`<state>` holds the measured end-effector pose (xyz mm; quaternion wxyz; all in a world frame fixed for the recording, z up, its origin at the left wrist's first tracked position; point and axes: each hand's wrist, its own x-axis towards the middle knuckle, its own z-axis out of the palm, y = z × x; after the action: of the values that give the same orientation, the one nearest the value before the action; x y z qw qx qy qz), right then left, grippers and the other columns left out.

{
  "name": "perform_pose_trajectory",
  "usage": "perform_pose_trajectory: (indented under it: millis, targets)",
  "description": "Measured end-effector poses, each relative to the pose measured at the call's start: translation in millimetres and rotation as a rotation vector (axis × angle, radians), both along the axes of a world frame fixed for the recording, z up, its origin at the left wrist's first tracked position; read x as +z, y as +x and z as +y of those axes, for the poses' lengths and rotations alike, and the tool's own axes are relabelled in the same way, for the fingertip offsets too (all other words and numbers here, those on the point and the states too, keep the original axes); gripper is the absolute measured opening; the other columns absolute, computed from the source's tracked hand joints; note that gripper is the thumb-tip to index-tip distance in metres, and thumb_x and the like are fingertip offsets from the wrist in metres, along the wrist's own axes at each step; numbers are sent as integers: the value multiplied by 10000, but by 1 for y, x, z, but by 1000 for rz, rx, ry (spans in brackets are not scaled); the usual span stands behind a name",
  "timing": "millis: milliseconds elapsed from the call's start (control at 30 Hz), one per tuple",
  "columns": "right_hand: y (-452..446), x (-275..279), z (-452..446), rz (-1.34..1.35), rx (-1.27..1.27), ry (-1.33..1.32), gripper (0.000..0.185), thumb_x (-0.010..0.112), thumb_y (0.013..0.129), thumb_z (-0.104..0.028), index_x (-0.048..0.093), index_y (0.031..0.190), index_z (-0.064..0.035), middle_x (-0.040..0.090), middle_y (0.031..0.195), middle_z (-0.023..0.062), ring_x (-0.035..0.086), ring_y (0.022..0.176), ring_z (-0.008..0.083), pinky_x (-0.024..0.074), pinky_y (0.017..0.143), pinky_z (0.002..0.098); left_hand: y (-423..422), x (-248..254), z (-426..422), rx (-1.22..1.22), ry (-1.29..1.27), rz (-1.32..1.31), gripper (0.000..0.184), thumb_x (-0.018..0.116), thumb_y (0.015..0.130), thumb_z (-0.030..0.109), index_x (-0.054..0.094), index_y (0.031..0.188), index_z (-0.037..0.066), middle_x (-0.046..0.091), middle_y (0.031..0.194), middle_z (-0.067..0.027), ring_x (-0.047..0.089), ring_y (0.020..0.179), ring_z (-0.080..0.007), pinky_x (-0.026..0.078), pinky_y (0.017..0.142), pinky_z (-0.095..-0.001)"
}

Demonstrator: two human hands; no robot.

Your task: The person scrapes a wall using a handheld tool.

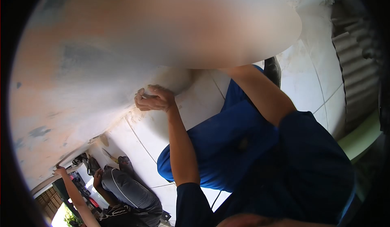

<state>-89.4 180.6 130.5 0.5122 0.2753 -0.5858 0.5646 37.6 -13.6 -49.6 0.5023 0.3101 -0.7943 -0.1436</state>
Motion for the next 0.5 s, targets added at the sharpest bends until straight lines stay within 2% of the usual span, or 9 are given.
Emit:
perform_pose_trajectory:
  millis: [67, 133, 233, 300, 400, 500]
  targets:
    - [2, 2, -4, 24, 14, -4, 130, 752, 852, 19, 645, 777, 18, 625, 671, 55, 572, 539, 83, 405, 482, 205, -2, 4, -3, 3, -28, 4, 385, 506, 938, 428, 478, 1074, 68, 465, 1096, -147, 405, 1097, -327, 283, 970, -498]
    - [-11, 14, -3, 2, 42, -134, 126, 759, 798, 36, 661, 785, -43, 602, 671, 38, 521, 526, 97, 365, 460, 227, 1, 4, -2, -8, -46, -17, 369, 506, 938, 411, 466, 1073, 71, 458, 1096, -139, 402, 1093, -316, 283, 962, -495]
    - [-10, 10, -8, 23, 32, -145, 127, 744, 796, 54, 661, 813, -41, 604, 677, 44, 518, 517, 109, 380, 479, 234, 3, -4, -6, -3, -26, -18, 398, 509, 943, 449, 467, 1068, 74, 454, 1080, -132, 410, 1081, -315, 286, 957, -486]
    - [-7, -6, -8, 138, -79, -19, 93, 730, 841, 59, 644, 837, 21, 631, 688, 50, 567, 511, 93, 399, 474, 213, 2, -4, -3, -3, -37, -3, 401, 518, 937, 438, 479, 1075, 63, 468, 1092, -143, 417, 1088, -333, 287, 965, -495]
    - [0, -4, -3, 54, 34, 17, 93, 688, 864, 55, 638, 797, 15, 633, 689, 51, 575, 511, 110, 408, 478, 223, -2, 4, -6, -6, -82, 17, 421, 495, 953, 469, 482, 1075, 67, 465, 1082, -138, 421, 1074, -321, 291, 952, -487]
    - [-11, 22, -1, -59, 54, -144, 159, 717, 814, 49, 625, 731, -50, 595, 660, 46, 525, 520, 114, 387, 478, 232, -4, -1, -3, 4, -49, -5, 435, 473, 965, 491, 481, 1072, 70, 462, 1074, -134, 422, 1071, -312, 298, 944, -483]
